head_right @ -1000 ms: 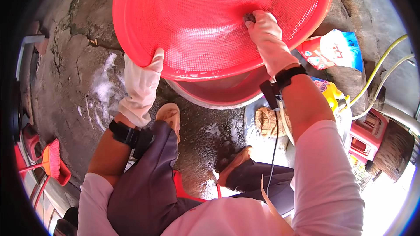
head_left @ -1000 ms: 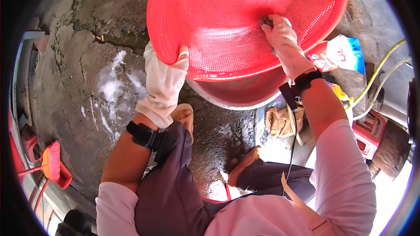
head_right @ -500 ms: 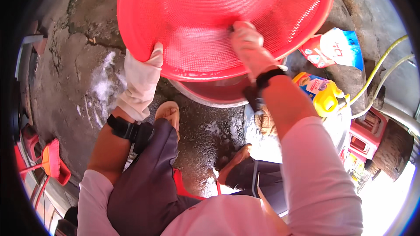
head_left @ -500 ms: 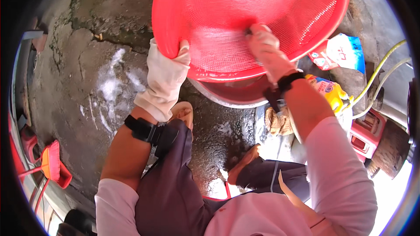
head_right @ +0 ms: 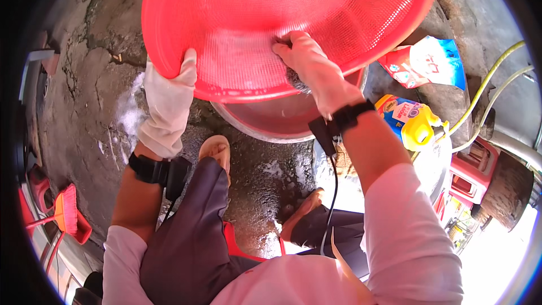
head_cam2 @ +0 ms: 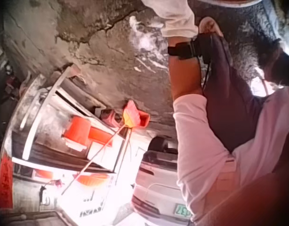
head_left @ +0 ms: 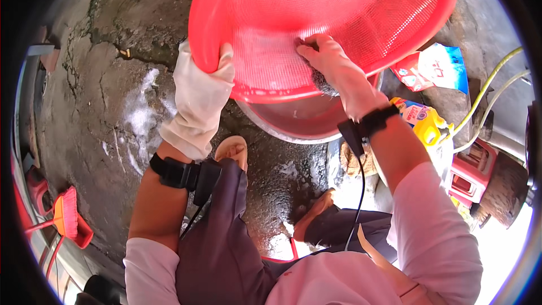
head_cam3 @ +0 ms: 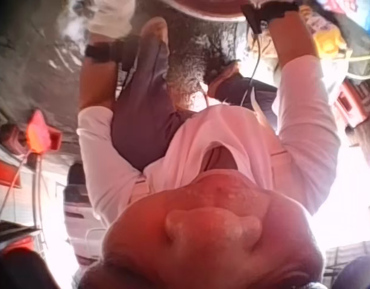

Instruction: Scrubbing a red plastic sieve with a steel wool scrubber and rinsing it in a basin of water.

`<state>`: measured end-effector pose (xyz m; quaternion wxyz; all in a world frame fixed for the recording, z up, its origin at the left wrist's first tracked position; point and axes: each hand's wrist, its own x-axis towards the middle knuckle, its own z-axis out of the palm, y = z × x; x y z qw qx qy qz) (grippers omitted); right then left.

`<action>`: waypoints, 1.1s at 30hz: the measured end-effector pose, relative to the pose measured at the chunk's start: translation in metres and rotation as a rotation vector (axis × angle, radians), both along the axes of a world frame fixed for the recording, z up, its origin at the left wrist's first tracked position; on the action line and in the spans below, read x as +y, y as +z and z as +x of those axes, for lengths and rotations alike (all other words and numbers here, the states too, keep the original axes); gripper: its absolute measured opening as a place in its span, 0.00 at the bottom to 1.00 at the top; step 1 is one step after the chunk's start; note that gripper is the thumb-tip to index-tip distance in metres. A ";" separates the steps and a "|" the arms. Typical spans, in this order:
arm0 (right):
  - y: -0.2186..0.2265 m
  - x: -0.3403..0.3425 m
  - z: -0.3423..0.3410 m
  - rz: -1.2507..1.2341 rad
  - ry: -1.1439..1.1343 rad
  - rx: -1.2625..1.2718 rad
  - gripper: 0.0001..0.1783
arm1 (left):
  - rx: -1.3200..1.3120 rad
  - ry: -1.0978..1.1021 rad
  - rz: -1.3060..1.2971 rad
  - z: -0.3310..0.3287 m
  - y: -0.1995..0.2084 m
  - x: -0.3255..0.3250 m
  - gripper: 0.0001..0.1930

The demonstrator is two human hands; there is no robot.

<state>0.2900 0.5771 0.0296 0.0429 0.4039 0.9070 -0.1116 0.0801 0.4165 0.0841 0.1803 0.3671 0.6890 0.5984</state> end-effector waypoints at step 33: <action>0.022 -0.028 -0.055 -0.511 -0.356 0.140 0.20 | 0.048 0.014 -0.021 0.012 -0.011 -0.015 0.16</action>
